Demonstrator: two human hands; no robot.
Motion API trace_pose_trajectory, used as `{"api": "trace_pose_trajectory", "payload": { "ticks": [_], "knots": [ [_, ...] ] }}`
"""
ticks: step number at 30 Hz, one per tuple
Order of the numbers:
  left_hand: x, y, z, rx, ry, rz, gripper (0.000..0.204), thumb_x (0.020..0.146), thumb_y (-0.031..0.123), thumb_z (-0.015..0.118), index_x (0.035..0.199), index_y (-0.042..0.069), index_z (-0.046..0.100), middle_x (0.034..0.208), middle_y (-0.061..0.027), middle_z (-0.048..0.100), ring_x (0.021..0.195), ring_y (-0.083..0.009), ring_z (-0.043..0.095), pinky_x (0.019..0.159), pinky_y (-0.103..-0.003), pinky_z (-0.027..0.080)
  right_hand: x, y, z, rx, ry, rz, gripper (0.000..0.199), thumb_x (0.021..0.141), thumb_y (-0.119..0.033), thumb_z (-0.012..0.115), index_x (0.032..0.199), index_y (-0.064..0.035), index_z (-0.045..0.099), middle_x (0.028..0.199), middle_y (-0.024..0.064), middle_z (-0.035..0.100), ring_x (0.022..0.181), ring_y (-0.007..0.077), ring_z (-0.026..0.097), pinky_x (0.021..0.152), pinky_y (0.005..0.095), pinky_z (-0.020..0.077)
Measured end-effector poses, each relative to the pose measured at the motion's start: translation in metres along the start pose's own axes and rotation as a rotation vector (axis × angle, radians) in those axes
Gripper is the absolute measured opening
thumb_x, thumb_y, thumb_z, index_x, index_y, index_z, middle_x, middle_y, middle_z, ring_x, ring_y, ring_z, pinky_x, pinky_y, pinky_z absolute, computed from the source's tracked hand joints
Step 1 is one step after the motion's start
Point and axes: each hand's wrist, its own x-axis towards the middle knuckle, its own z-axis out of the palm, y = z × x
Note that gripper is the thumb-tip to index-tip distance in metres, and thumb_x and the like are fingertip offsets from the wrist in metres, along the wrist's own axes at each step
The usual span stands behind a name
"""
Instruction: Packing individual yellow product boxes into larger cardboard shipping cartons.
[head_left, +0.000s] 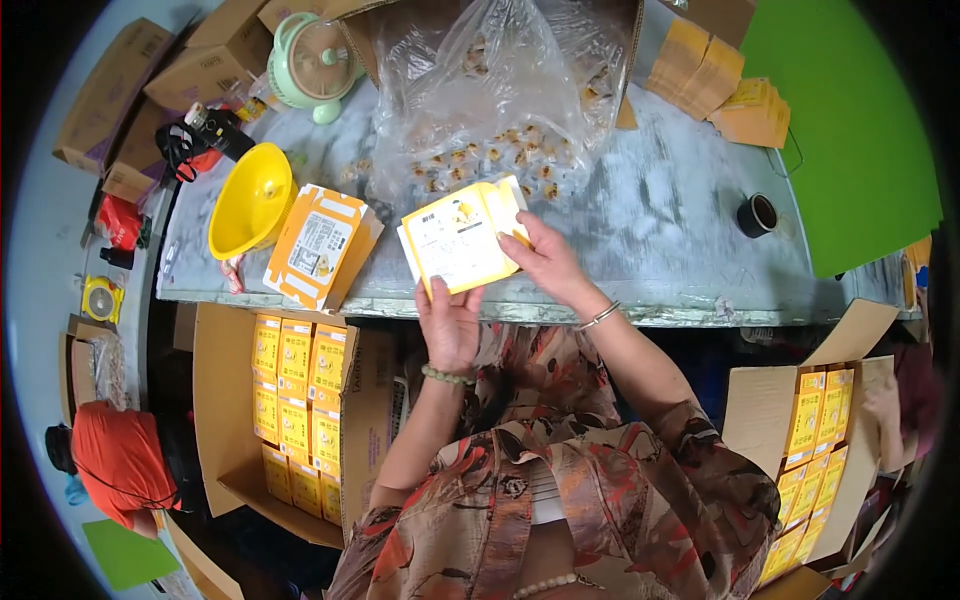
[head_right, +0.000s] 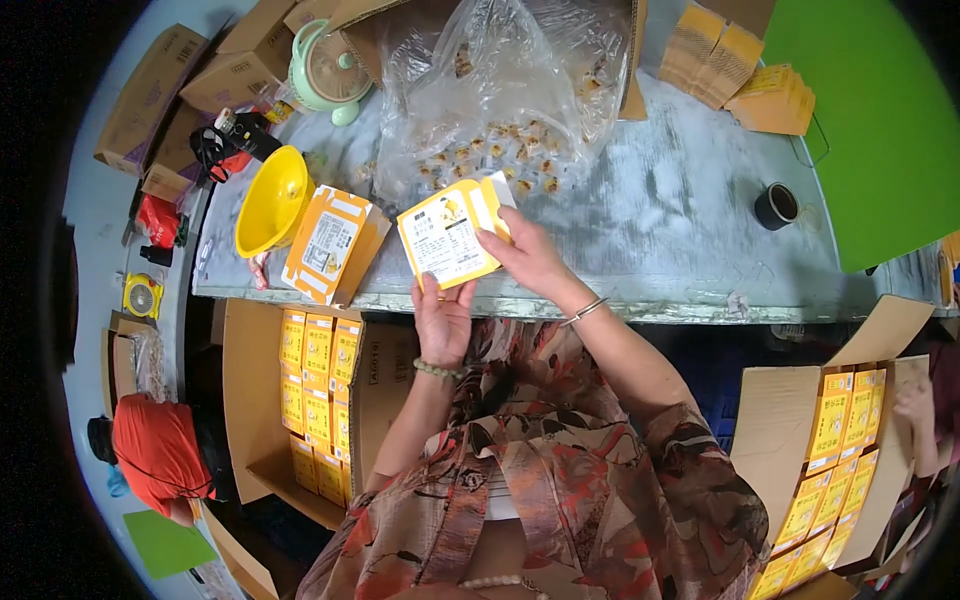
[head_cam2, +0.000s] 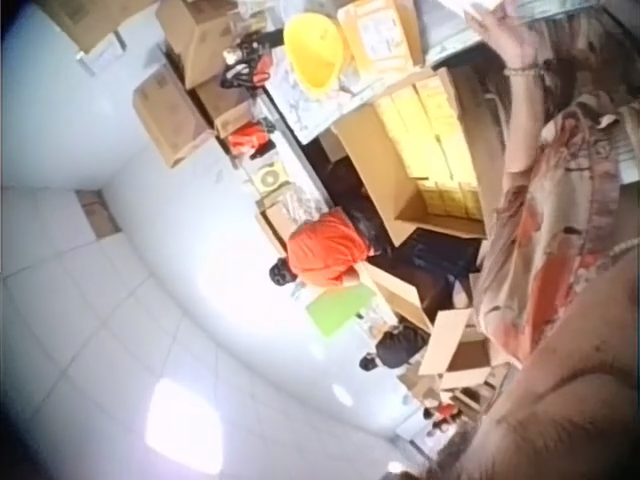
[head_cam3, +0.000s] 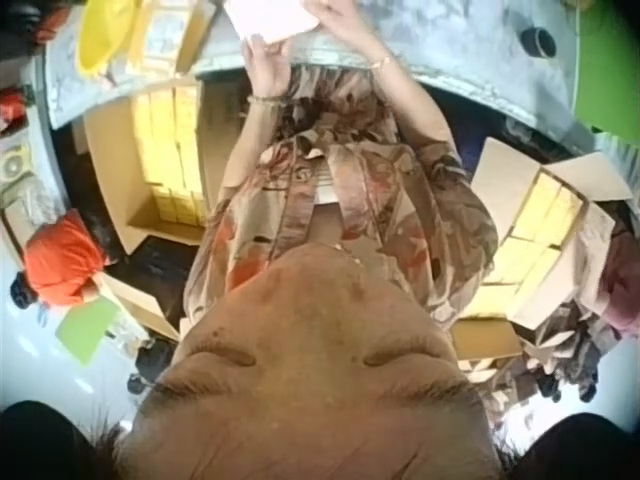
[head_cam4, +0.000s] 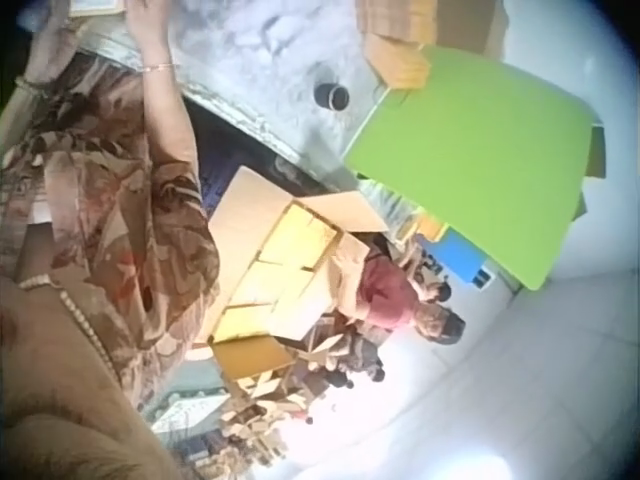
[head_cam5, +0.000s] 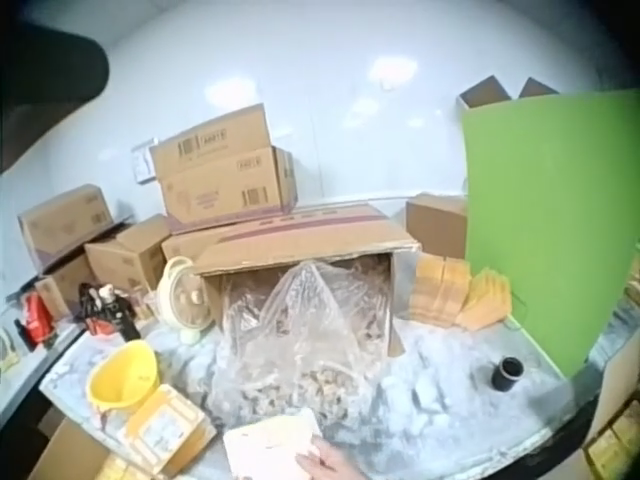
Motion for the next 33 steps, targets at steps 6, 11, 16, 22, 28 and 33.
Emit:
{"api": "trace_pose_trajectory", "payload": {
  "ticks": [6,11,16,22,28,33],
  "knots": [
    [-0.013,0.077,-0.02,1.05,-0.285,-0.209,0.04,0.077,0.018,0.052,0.11,0.003,0.035,0.107,-0.0111,0.045,0.094,-0.0209,0.048,0.076,-0.032,0.042,-0.015,-0.093,-0.034,-0.609,-0.379,-0.335,0.013,0.077,-0.01,0.052,0.088,-0.0014,0.052,0.072,0.0007,0.056,0.065,0.0045,0.05,0.055,0.0198,0.0405],
    [-0.026,0.092,0.027,0.901,-0.744,0.417,0.064,0.067,0.007,0.062,0.12,0.001,0.027,0.114,-0.014,0.037,0.107,-0.0233,0.038,0.083,-0.032,0.037,-0.029,-0.118,-0.002,-0.867,-0.645,-0.605,0.013,0.073,-0.01,0.055,0.085,-0.0046,0.054,0.069,0.0064,0.056,0.061,0.0175,0.055,0.053,0.0246,0.0421],
    [-0.042,0.073,0.009,0.563,-0.509,0.343,0.062,0.069,-0.005,0.056,0.121,0.003,0.023,0.098,-0.0118,0.047,0.09,-0.017,0.05,0.07,-0.024,0.044,-0.035,-0.06,-0.006,-0.664,0.135,-0.924,0.036,0.071,-0.012,0.057,0.104,-0.0017,0.046,0.106,0.0117,0.048,0.091,0.0166,0.05,0.078,0.0245,0.0403],
    [-0.067,0.062,-0.024,0.643,-0.313,0.307,0.039,0.075,0.003,0.052,0.112,0.002,0.038,0.088,-0.0061,0.048,0.081,-0.0137,0.048,0.072,-0.024,0.04,-0.089,0.012,0.029,-0.262,-0.08,-0.168,0.033,0.079,-0.013,0.047,0.108,0.0015,0.041,0.104,0.0098,0.045,0.095,0.0137,0.045,0.082,0.0246,0.0349],
    [-0.073,0.074,-0.043,0.941,-0.447,0.128,0.014,0.082,0.01,0.045,0.082,-0.001,0.053,0.08,-0.0038,0.048,0.075,-0.0112,0.045,0.065,-0.022,0.036,-0.092,0.018,0.025,-0.417,-0.165,-0.363,0.02,0.082,-0.013,0.044,0.094,0.0027,0.048,0.078,0.006,0.05,0.071,0.0085,0.045,0.065,0.0227,0.038],
    [-0.08,0.081,-0.009,0.698,-0.389,0.208,0.022,0.083,0.016,0.042,0.089,-0.002,0.054,0.114,-0.0197,0.037,0.099,-0.0213,0.043,0.081,-0.03,0.035,-0.101,-0.007,0.024,-0.58,-0.155,-0.327,0.029,0.077,-0.007,0.047,0.105,0.0002,0.046,0.092,0.0131,0.052,0.083,0.0203,0.051,0.073,0.0265,0.0394]
  ]
}}
